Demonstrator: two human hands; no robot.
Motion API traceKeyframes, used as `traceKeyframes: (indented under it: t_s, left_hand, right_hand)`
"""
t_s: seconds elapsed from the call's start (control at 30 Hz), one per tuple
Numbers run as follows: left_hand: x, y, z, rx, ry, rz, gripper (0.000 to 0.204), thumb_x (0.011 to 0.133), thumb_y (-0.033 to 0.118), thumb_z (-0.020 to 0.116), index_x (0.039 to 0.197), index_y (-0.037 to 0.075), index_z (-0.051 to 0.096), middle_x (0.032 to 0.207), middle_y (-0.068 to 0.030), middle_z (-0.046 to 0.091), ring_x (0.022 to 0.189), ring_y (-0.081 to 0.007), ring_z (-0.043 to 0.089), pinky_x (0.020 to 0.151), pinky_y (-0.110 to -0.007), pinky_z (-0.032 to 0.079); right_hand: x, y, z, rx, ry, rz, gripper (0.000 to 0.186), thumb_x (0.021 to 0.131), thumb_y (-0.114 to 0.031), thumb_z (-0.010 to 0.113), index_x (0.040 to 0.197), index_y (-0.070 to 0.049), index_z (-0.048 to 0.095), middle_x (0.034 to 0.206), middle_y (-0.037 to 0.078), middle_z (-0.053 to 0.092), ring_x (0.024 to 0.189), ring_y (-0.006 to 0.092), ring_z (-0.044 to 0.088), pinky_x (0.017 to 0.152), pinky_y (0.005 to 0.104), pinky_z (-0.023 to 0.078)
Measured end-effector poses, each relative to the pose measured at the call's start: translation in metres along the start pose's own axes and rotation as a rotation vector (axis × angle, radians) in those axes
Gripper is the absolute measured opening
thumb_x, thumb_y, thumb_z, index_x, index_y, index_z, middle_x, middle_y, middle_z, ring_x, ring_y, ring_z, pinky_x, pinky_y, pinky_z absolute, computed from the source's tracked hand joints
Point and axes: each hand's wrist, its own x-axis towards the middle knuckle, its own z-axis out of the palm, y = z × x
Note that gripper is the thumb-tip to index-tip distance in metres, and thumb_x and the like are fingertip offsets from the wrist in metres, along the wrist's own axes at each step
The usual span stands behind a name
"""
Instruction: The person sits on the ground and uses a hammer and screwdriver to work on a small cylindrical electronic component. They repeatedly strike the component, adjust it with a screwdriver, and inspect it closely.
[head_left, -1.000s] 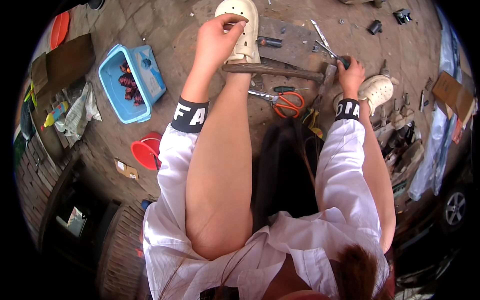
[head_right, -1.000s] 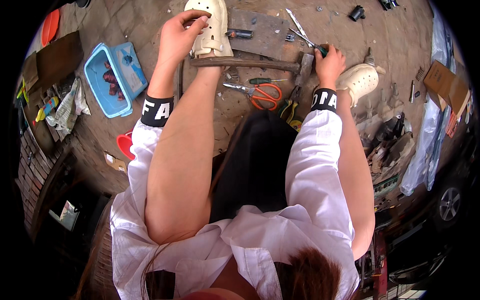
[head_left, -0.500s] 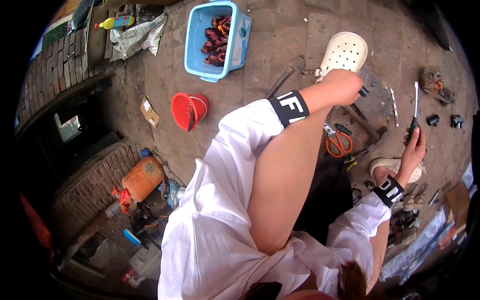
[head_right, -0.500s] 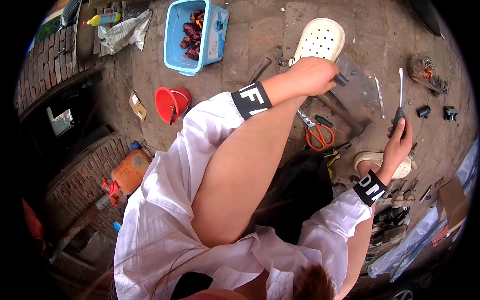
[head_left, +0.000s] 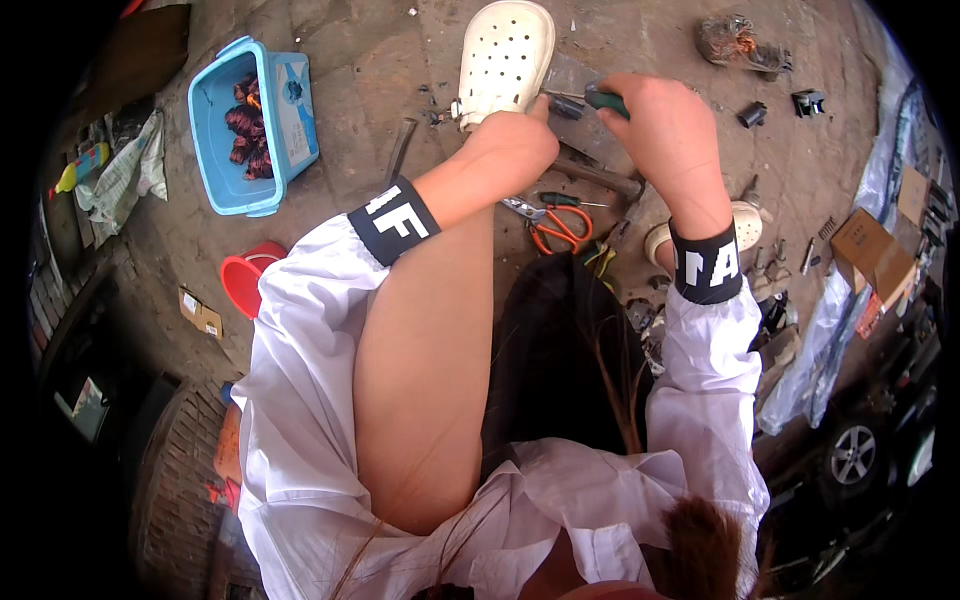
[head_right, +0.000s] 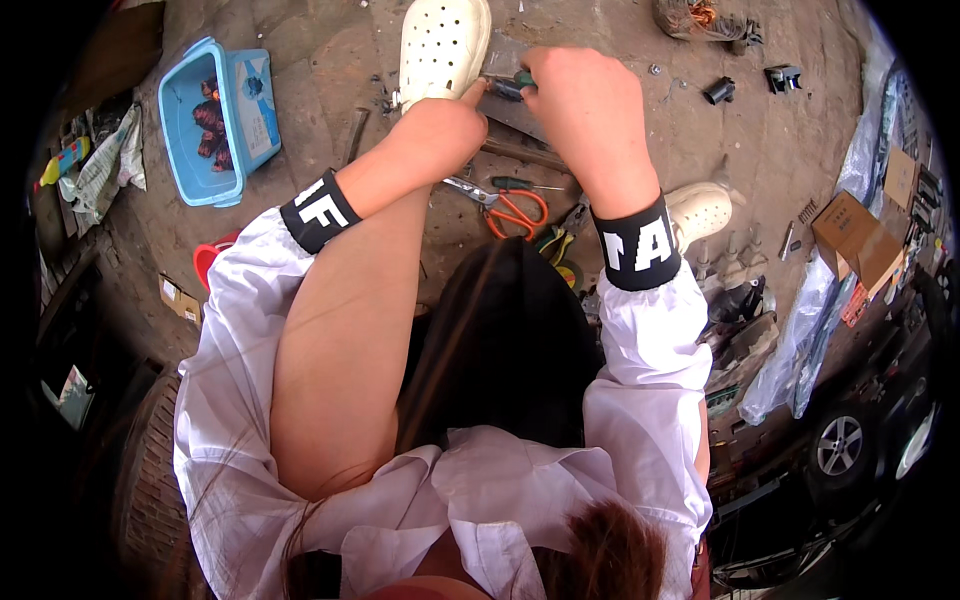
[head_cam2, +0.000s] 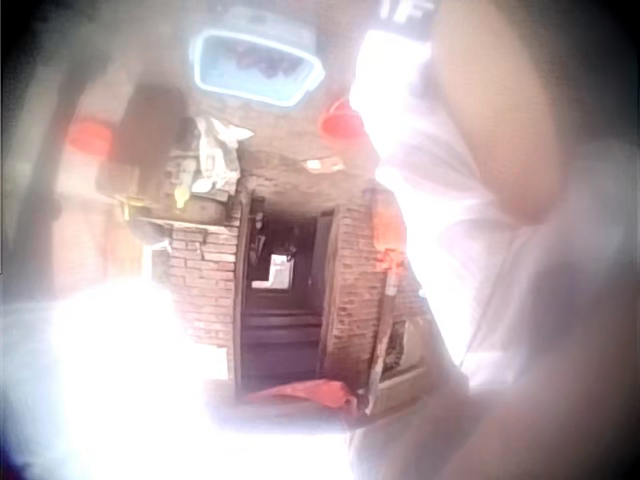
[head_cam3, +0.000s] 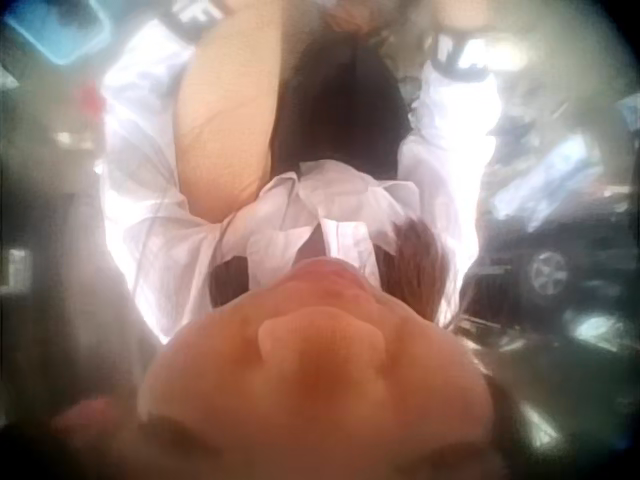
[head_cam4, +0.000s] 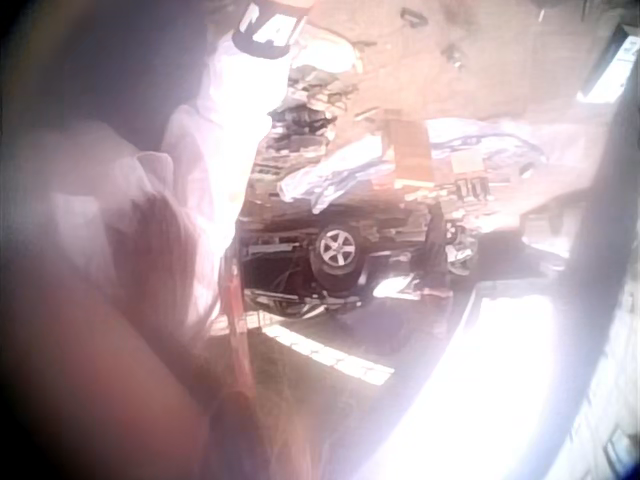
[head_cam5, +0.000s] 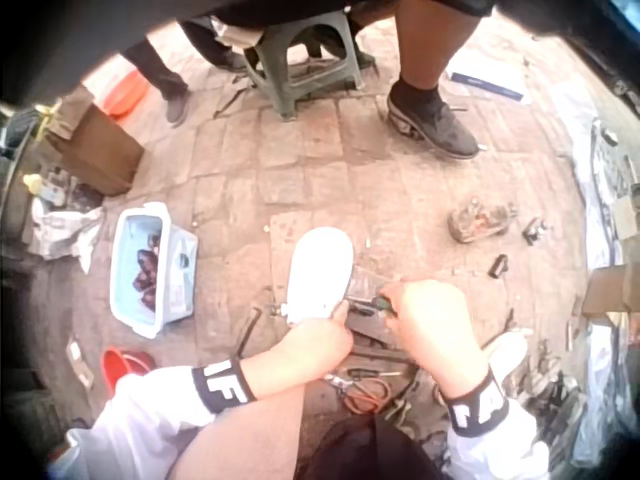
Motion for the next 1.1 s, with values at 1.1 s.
traceKeyframes:
  t_s: [1.1]
  left_hand:
    - [-0.031, -0.026, 0.009, -1.116, 0.65, -0.189, 0.026, 0.088, 0.017, 0.061, 0.107, 0.001, 0.063, 0.101, -0.0084, 0.068, 0.09, -0.0243, 0.064, 0.075, -0.037, 0.051]
  right_hand:
    - [0.016, -0.132, 0.043, 0.763, 0.681, 0.222, 0.044, 0.088, -0.027, 0.059, 0.119, 0.003, 0.053, 0.126, 0.022, 0.05, 0.124, 0.0398, 0.04, 0.105, 0.0499, 0.029]
